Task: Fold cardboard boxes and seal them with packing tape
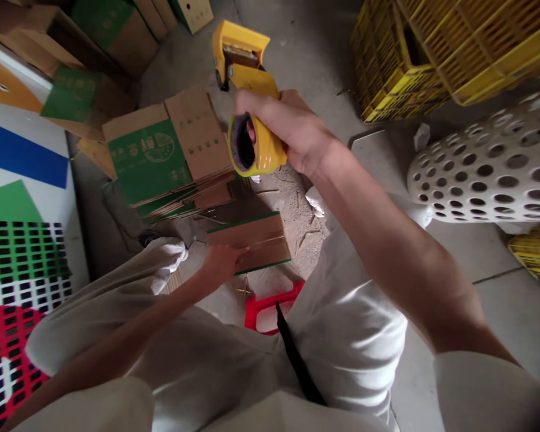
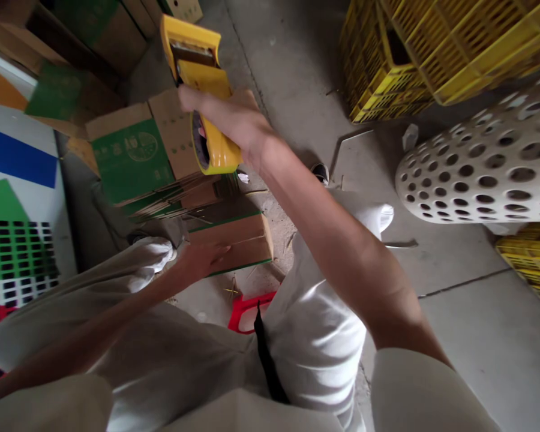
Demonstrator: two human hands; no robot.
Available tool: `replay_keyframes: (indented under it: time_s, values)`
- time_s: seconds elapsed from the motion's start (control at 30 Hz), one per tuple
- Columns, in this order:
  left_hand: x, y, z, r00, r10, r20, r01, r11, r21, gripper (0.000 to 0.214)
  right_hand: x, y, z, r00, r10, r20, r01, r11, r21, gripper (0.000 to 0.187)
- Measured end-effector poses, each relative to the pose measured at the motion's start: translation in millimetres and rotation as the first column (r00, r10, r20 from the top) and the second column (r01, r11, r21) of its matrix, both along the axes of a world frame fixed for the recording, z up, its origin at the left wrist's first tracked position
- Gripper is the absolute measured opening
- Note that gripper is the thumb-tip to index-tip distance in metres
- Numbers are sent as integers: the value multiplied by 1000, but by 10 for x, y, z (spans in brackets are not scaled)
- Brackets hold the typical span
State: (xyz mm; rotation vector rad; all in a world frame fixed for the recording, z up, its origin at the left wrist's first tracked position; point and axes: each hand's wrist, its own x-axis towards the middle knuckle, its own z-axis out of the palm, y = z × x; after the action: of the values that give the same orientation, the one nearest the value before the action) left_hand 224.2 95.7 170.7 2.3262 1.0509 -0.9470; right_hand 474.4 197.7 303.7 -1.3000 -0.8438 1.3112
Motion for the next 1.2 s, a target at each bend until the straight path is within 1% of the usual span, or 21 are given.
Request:
replay_keyframes:
  time_s: [0.07, 0.13, 0.23, 0.3, 0.4, 0.47, 0.57, 0.7, 0.87, 1.0, 1.1, 1.2]
  values:
    - [119, -17, 31, 998, -31, -58, 32, 999, 23, 50, 5, -9, 13, 1000, 0, 13, 0, 1000, -13, 15]
    - [243, -68, 34, 994, -98, -52, 100, 994, 42, 53, 11, -10, 20, 1000, 1, 30, 0, 1000, -23, 14]
    - [370, -160, -29, 976, -217, -11, 217, 975, 58, 58, 16, -1, 23, 1000, 4, 30, -4, 1000, -9, 11]
    - [413, -200, -92, 970, -242, -21, 243, 968, 70, 59, 16, 3, 29, 1000, 4, -8, -4, 1000, 4, 9]
    - [450, -209, -167, 971, -237, -26, 238, 967, 88, 61, 18, -9, 54, 999, -12, -52, 13, 1000, 13, 8]
    - [471, -197, -190, 973, -231, -22, 232, 967, 100, 62, 24, -24, 77, 997, -22, -71, 23, 1000, 6, 7]
    - [502, -180, -178, 974, -225, -27, 226, 969, 96, 62, 36, -42, 96, 994, -18, -105, 20, 1000, 15, 8]
    - [513, -188, -127, 972, -232, -41, 234, 969, 81, 60, 48, -38, 73, 995, -22, -100, 25, 999, 23, 7]
    - [431, -240, -156, 974, -223, -43, 226, 970, 88, 59, 52, -14, 48, 995, -17, -95, 18, 1000, 11, 8]
    - [337, -263, -188, 979, -192, -63, 198, 975, 103, 59, 21, -29, 96, 998, -27, -59, 26, 999, -21, 5]
    - [293, -255, -159, 984, -162, -76, 170, 980, 107, 59, -18, -59, 134, 999, -36, -27, 35, 999, -40, 5]
    - [284, -238, -113, 985, -161, -70, 168, 979, 117, 58, -45, -70, 132, 999, -27, -33, 26, 1000, -17, 5]
